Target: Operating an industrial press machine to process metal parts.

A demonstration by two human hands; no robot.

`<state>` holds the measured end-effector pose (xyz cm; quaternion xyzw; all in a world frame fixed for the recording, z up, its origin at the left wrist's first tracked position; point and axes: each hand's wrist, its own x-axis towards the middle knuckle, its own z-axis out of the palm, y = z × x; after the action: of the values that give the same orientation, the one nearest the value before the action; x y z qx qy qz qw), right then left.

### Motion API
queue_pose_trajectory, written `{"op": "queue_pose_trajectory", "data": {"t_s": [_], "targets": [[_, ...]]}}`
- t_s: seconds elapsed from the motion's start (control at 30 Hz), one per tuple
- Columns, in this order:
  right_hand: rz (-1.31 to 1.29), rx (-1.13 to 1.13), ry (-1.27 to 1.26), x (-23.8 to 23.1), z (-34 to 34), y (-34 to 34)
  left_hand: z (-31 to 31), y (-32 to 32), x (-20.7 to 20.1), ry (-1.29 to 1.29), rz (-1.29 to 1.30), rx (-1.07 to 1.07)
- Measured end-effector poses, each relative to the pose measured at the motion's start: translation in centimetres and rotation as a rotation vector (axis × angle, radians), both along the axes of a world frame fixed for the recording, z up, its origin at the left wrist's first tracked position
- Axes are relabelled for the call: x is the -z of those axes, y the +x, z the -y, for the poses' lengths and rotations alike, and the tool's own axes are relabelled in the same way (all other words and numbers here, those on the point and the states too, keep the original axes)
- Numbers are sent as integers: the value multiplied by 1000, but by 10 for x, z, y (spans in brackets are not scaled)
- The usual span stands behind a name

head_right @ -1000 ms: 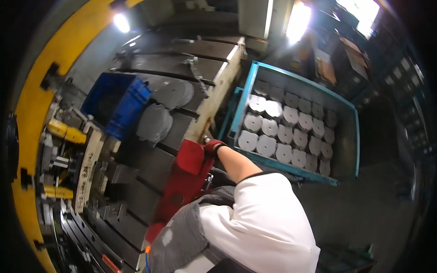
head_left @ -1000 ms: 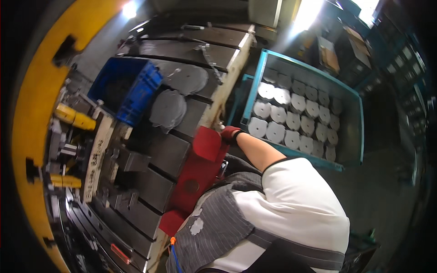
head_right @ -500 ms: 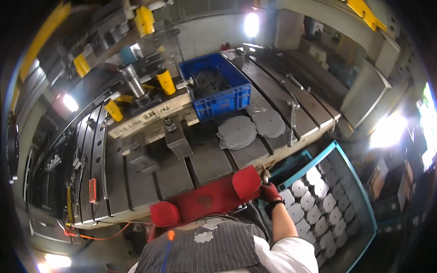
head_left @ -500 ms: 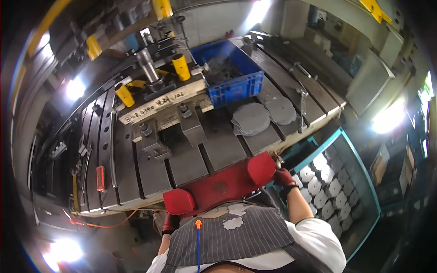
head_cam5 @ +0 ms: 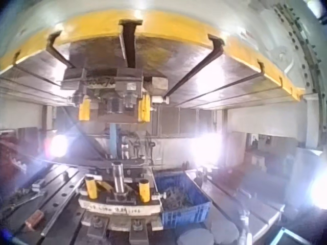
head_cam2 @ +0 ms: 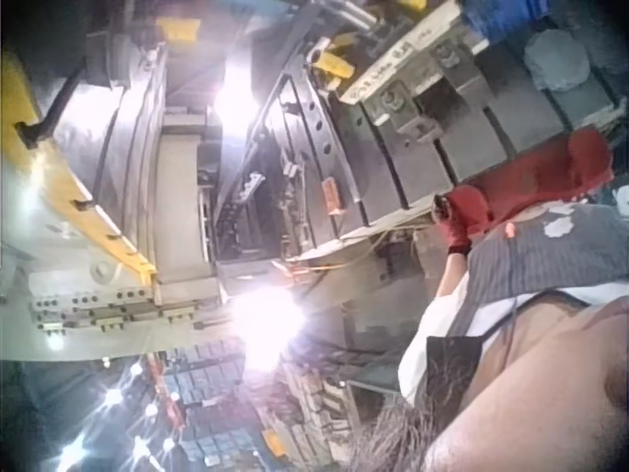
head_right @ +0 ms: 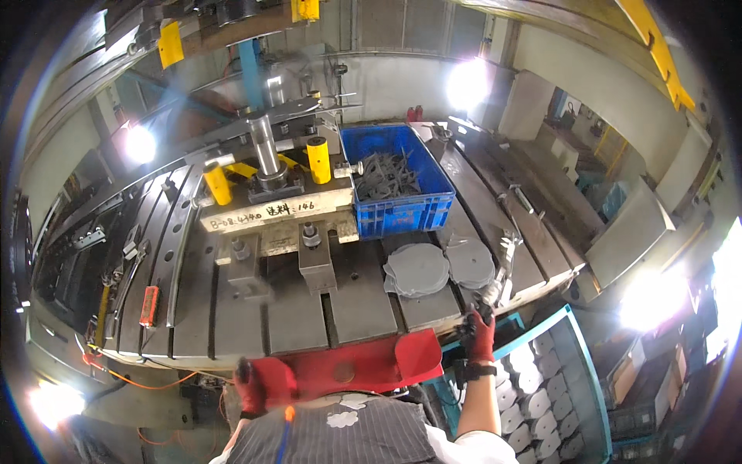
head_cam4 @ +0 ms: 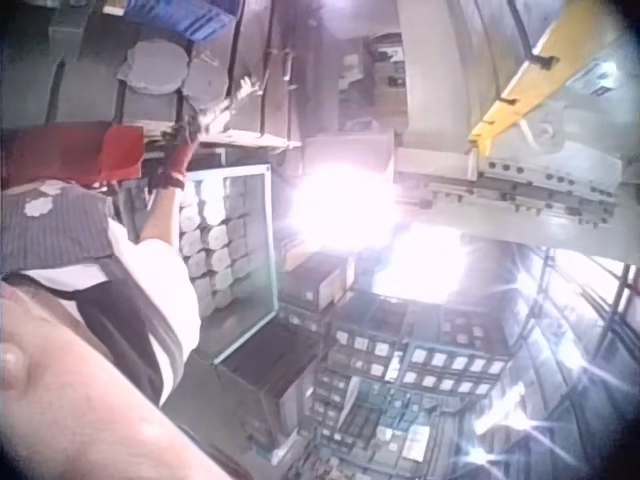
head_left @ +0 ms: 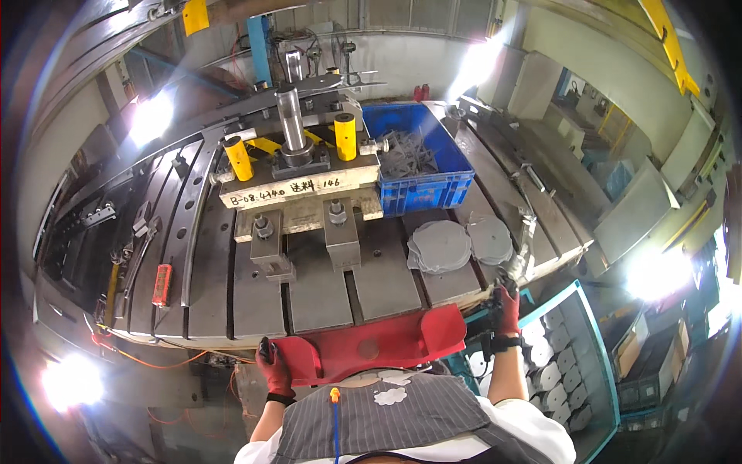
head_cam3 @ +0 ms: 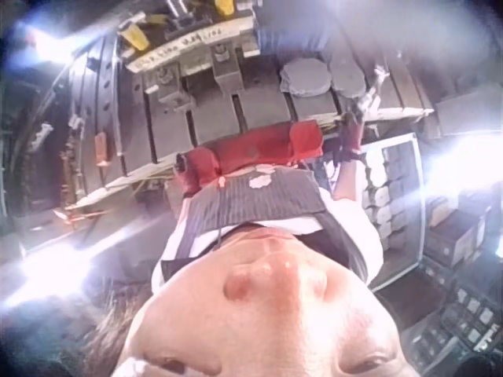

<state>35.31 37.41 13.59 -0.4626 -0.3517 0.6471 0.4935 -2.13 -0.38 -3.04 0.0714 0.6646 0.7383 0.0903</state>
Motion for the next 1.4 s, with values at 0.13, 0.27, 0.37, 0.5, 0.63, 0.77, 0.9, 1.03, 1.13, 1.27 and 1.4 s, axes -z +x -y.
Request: {"op": "queue_pose_trajectory", "data": {"t_s": [0.13, 0.27, 0.37, 0.5, 0.63, 0.77, 0.9, 1.03, 1.13, 1.27, 1.4], "targets": [[105, -395, 342, -30, -56, -71, -4, 3, 1, -73, -80, -51], [143, -723, 561, -129, -89, -178, -7, 7, -23, -145, -29, -16], [205, -786, 850, -173, -132, -270, 0, 4, -5, -124, -13, -63], [640, -645, 1086, -194, -184, -373, -7, 13, -33, -156, -55, -67], [816, -475, 1201, -191, -212, -440, -11, 14, -44, -270, -100, -64], [1036, -629, 1128, -189, -228, -473, -1, 8, -14, -216, -78, -91], [1163, -802, 1087, -197, -246, -483, -4, 9, -17, -473, -269, -102], [951, -615, 1065, -175, -269, -487, -10, 8, -24, -290, -168, -118], [1083, -583, 1267, -169, -245, -483, -7, 14, -37, -481, -228, -122], [606, -505, 1314, -151, -278, -466, -7, 11, -44, -467, -241, -73], [506, -377, 1322, -175, -230, -405, 0, 10, -16, -362, -182, -61]]}}
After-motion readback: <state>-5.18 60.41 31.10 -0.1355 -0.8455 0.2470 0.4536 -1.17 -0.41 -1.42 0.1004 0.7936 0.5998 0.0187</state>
